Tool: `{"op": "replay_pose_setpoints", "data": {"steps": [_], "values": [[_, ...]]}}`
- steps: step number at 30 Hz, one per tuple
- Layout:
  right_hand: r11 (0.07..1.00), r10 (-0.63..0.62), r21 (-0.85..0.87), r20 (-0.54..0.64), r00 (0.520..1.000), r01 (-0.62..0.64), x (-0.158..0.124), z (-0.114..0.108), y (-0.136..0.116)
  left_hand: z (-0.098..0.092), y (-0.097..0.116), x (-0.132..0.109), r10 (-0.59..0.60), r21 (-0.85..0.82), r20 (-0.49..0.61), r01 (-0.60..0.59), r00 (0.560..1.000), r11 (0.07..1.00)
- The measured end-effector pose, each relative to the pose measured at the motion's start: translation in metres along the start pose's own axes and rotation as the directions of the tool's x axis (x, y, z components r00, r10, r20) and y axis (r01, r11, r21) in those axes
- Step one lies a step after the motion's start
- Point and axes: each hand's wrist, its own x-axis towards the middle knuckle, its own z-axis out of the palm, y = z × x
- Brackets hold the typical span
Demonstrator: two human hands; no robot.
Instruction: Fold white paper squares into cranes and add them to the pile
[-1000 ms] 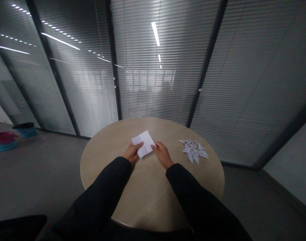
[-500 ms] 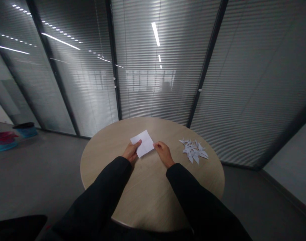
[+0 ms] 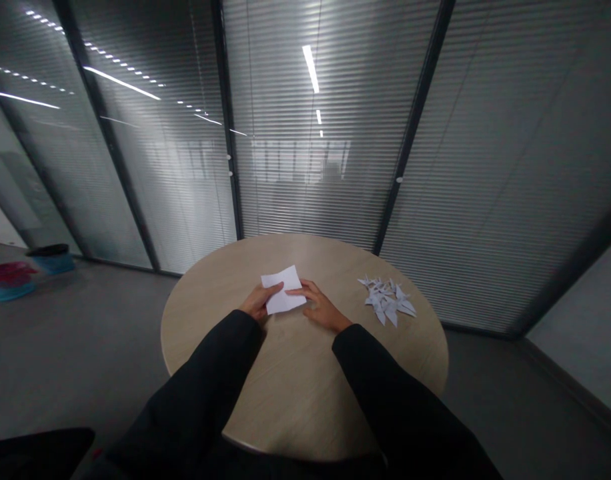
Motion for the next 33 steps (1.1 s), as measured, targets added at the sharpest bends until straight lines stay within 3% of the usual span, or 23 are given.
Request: {"op": "replay_pose_setpoints", "data": {"steps": [5,10,16,20,23,28,33], "values": [[0.999,-0.032,0.037,-0.001,0.999,0.032,0.0,-0.003,0.009,-0.005,-0.001,0.001,-0.02,0.098,0.062,0.014,0.998,0.995],[0.995,-0.007,0.104,0.027,1.0,0.005,0.001,-0.007,-0.001,-0.006,0.0,-0.001,-0.057,0.228,0.131,0.025,0.99,0.973],[0.99,0.065,0.116,0.092,0.994,-0.075,0.002,-0.009,-0.014,-0.007,-0.001,-0.002,-0.038,0.288,0.099,0.008,0.994,0.958],[0.992,0.056,0.11,0.011,0.998,-0.057,0.001,-0.006,-0.008,-0.004,-0.002,-0.001,-0.029,0.195,0.124,0.004,0.992,0.981],[0.999,0.044,0.012,-0.1,0.994,-0.043,0.001,-0.004,-0.003,0.001,0.0,0.0,-0.043,0.078,0.126,0.034,0.991,0.996],[0.988,0.052,-0.123,-0.29,0.956,-0.091,0.002,-0.002,0.002,0.005,0.001,-0.001,-0.101,-0.026,0.138,0.105,0.985,0.994],[0.982,0.054,-0.157,-0.302,0.952,-0.106,0.001,-0.003,0.004,0.009,-0.003,-0.004,-0.091,-0.079,0.147,0.103,0.985,0.991]]}}
